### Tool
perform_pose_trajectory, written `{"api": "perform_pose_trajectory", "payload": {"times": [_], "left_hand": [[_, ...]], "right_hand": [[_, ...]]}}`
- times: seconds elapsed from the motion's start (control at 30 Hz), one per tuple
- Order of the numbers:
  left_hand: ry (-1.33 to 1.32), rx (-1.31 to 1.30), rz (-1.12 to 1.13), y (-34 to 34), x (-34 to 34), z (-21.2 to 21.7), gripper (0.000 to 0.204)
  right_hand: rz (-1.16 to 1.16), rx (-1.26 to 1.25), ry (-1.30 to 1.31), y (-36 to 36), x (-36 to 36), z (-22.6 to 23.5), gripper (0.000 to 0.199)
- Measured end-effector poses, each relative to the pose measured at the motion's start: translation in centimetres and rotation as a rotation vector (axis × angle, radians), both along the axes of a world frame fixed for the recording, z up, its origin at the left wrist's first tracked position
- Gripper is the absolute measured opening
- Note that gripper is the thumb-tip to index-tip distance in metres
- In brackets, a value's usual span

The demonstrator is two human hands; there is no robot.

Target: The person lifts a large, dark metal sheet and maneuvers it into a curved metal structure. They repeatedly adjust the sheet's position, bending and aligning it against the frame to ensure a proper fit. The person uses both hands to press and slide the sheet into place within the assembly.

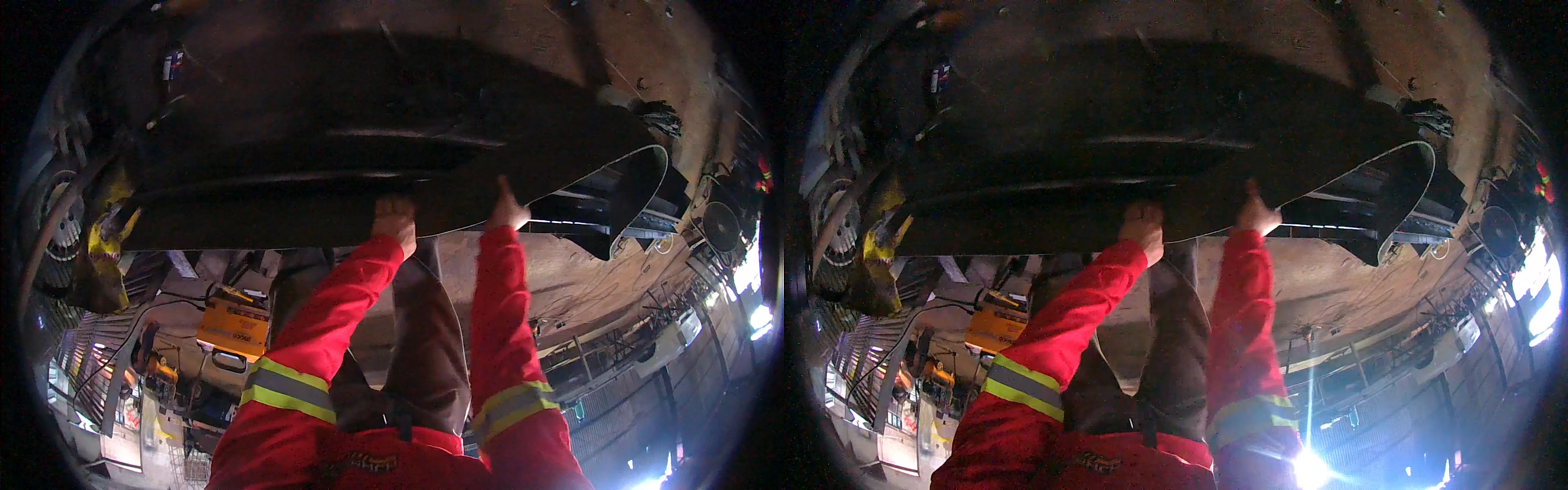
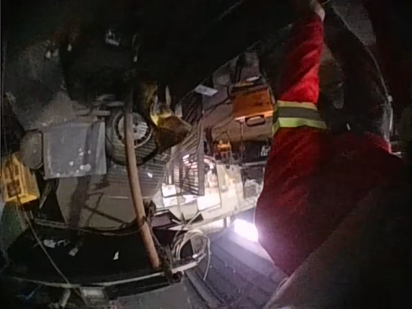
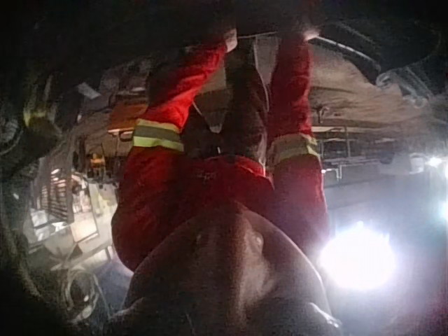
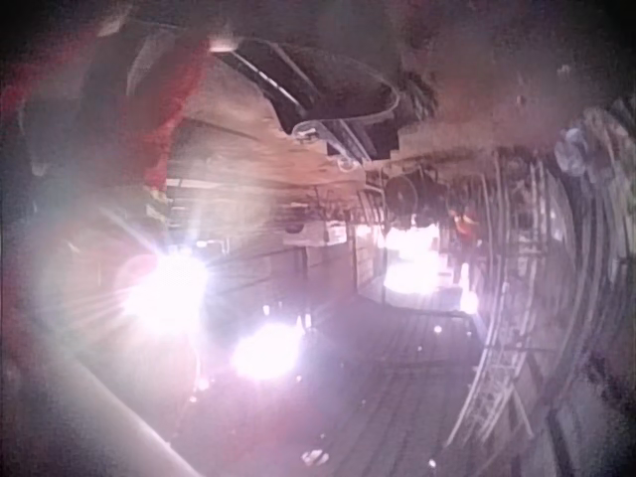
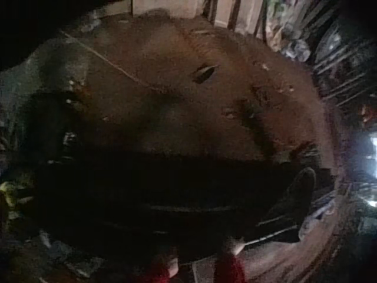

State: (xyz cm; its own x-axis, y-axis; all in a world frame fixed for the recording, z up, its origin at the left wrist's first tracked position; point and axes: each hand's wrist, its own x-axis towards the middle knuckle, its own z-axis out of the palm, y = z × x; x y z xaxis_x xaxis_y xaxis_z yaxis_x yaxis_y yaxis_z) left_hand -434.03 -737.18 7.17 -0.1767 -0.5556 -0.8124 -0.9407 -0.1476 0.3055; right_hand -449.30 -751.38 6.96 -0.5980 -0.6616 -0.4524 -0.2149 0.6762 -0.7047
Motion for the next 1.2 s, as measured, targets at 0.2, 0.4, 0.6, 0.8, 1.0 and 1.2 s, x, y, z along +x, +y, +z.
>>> {"api": "perform_pose_trajectory", "payload": {"times": [0.2,0.4,0.6,0.8,1.0,1.2], "left_hand": [[-0.087,-0.086,0.069,0.0,-0.9,0.3,0.065],[-0.149,-0.190,0.049,-1.1,-3.8,0.2,0.066],[-0.116,-0.043,0.117,-2.6,-5.7,-0.1,0.061],[-0.202,-0.133,0.028,-2.8,-6.0,0.3,0.070],[-0.124,-0.099,0.035,-4.4,-6.1,1.2,0.071],[-0.035,-0.056,-0.006,-5.6,-6.3,1.3,0.071]], "right_hand": [[0.074,-0.003,-0.291,-14.1,-5.7,4.4,0.044],[0.286,-0.088,0.258,-12.0,-13.0,0.8,0.035],[-0.028,0.028,0.059,-8.0,-15.5,0.9,0.039],[-0.202,0.066,-0.166,-7.8,-15.1,0.5,0.039],[-0.277,-0.002,-0.212,-7.4,-15.4,0.9,0.028],[-0.167,0.060,-0.044,-7.2,-16.1,2.0,0.037]]}}
